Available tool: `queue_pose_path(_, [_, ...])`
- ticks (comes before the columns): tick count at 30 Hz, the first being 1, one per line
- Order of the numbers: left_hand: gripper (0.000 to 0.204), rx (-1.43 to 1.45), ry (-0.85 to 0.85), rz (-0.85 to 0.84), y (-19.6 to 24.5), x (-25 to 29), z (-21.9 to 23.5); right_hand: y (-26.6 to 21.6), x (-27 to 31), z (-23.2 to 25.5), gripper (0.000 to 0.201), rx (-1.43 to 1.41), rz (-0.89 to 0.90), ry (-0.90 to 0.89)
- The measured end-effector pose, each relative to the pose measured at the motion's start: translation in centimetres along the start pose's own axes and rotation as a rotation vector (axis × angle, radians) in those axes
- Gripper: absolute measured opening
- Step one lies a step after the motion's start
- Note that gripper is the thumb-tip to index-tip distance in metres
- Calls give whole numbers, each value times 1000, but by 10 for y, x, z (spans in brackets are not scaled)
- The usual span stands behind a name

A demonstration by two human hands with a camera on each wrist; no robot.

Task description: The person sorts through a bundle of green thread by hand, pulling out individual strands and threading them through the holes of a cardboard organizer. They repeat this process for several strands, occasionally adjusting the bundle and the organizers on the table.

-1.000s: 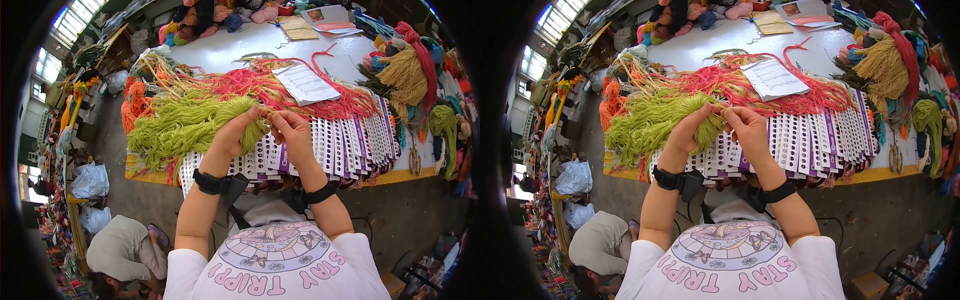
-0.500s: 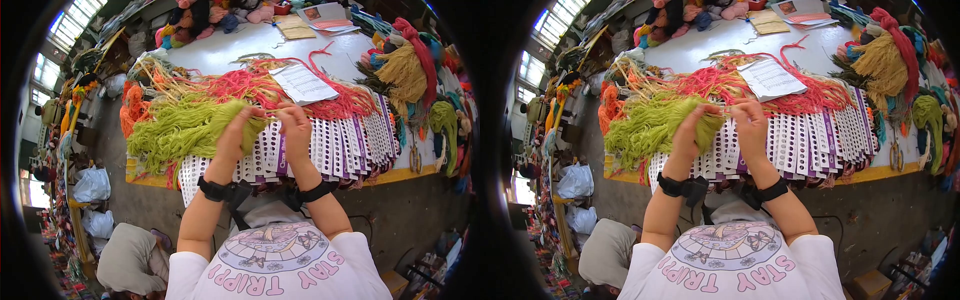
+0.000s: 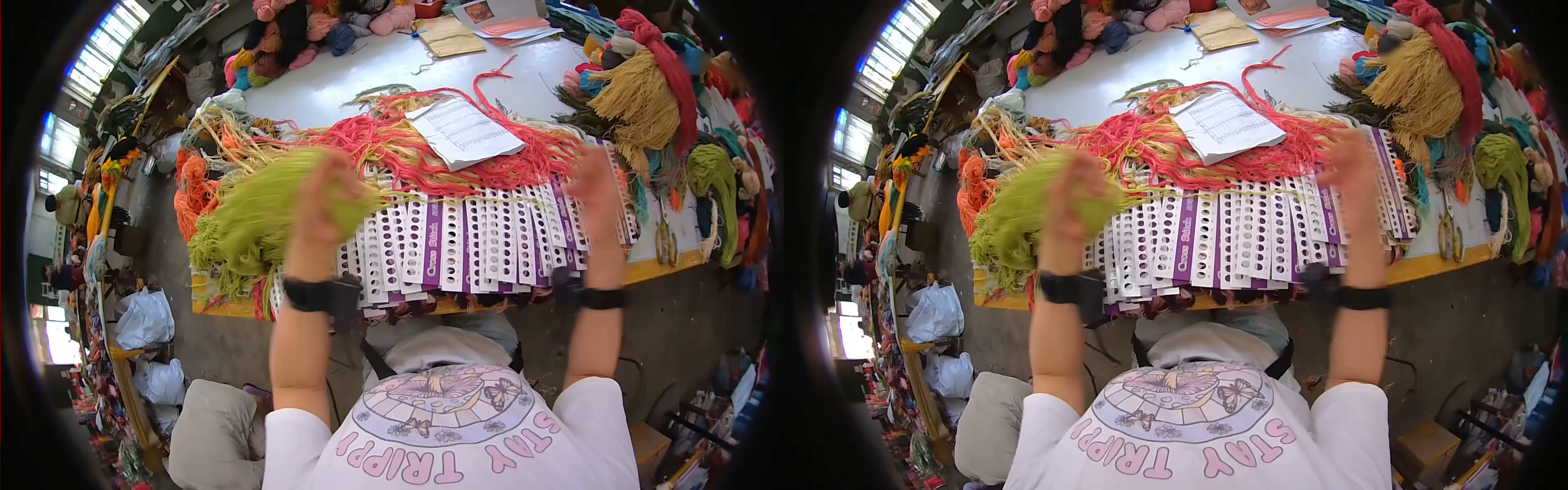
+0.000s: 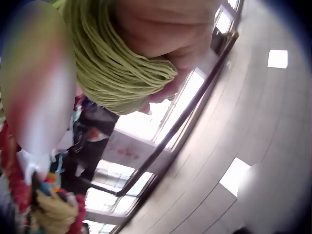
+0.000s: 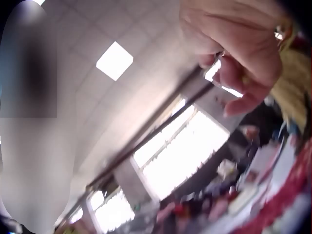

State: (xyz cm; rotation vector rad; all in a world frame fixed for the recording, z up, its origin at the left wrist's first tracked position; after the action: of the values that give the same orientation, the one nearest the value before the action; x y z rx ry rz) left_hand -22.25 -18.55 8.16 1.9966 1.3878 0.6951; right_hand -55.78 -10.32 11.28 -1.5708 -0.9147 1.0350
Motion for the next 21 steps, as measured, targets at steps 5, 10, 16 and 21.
queue_pose_path(5, [18, -174, -9, 428, -99, -3, -47, 60, 25, -95, 26, -117, -484, -618])
queue_pose_path(10, [12, -292, -94, 456, -102, -11, -40, 63, 28, -108, 24, 168, -350, -578])
queue_pose_path(16, [10, -258, 84, 535, -100, -8, -36, 65, 34, -110, 17, 802, 158, -288])
queue_pose_path(21, [14, -226, 99, 384, -41, -7, -34, 33, 25, -63, 17, 445, -295, -307])
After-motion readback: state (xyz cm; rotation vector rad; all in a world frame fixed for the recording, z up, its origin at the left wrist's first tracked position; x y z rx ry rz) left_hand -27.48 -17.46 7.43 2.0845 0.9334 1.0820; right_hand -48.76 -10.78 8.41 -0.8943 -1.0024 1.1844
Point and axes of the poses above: each hand's wrist, its own x-axis away from the middle knuckle, its own z-axis out of the back of the hand, y = z × x, the point moved 3 cm from there along -x, towards the middle knuckle, and after that the axes turned 8 degrees about x, right-handed, at the moved point
